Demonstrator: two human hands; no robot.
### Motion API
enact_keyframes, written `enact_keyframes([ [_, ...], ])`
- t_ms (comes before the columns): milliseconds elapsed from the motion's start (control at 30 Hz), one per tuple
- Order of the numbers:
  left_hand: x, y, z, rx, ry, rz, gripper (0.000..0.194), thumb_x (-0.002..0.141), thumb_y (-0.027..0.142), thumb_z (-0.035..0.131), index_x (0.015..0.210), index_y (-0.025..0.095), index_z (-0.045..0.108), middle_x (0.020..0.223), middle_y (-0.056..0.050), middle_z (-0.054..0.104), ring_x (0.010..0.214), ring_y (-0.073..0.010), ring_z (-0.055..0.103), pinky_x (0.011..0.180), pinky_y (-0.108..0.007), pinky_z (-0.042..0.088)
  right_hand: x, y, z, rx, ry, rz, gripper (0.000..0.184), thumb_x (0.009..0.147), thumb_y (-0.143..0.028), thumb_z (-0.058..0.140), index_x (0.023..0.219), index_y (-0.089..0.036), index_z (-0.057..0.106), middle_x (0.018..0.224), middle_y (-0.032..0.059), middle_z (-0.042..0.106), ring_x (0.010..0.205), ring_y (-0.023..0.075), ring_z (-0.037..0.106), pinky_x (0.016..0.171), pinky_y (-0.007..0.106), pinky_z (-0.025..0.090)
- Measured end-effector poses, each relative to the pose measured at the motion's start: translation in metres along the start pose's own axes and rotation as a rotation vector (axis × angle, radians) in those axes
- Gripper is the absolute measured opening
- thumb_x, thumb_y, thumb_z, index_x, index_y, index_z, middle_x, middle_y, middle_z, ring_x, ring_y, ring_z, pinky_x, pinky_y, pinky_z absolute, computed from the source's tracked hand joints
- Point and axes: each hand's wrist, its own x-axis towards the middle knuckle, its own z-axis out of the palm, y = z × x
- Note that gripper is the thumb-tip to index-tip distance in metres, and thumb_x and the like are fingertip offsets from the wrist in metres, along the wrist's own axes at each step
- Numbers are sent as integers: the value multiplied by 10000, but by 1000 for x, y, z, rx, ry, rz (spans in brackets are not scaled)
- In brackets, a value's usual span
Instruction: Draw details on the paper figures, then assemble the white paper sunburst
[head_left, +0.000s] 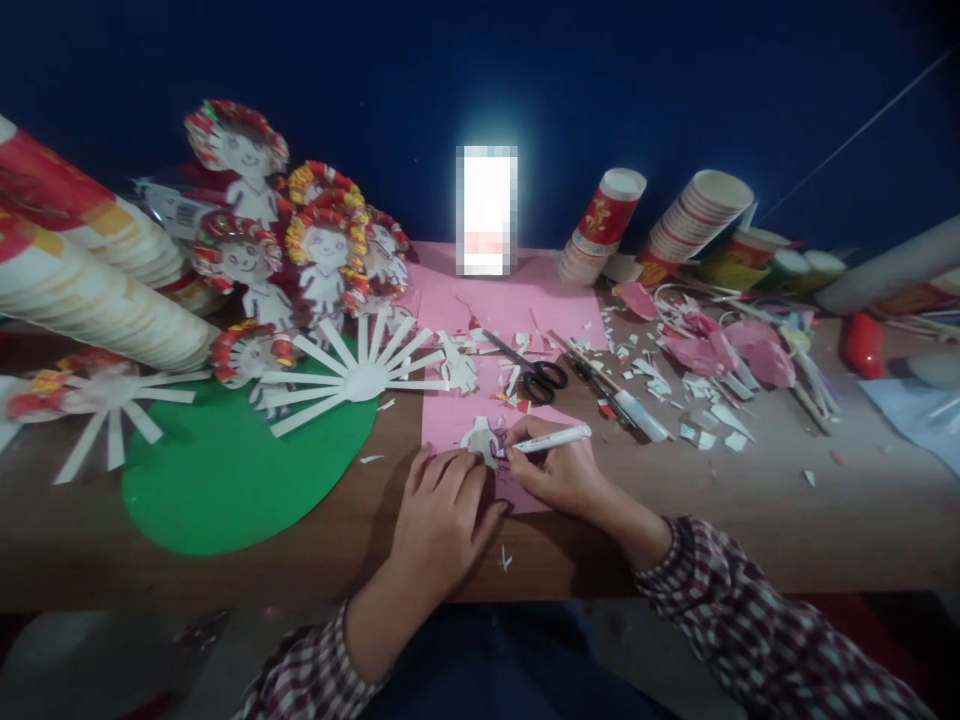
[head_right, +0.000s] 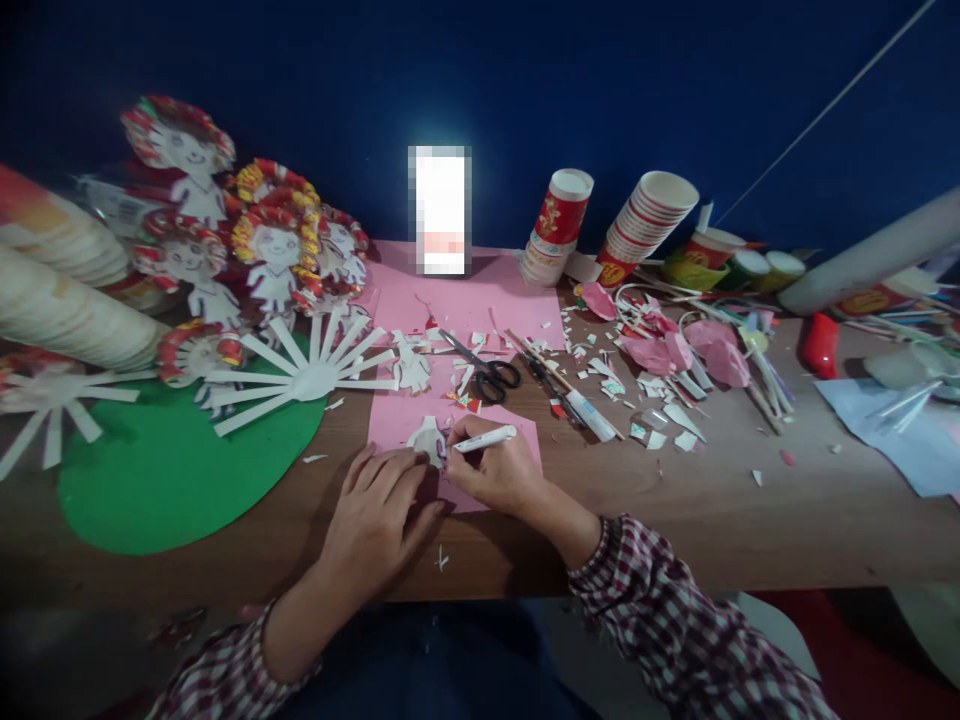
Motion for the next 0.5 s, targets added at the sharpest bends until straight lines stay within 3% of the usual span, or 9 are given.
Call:
enact_keyframes([
  [500,-1,0,0,6,4,5,308,892,367,513,1064,130,610,1095,-112,642,1057,-267,549,1054,-503,318,0,5,1,44,-26,-10,45,713,-141,552,699,-185,551,602,-36,551,529,88,449,484,199,330],
])
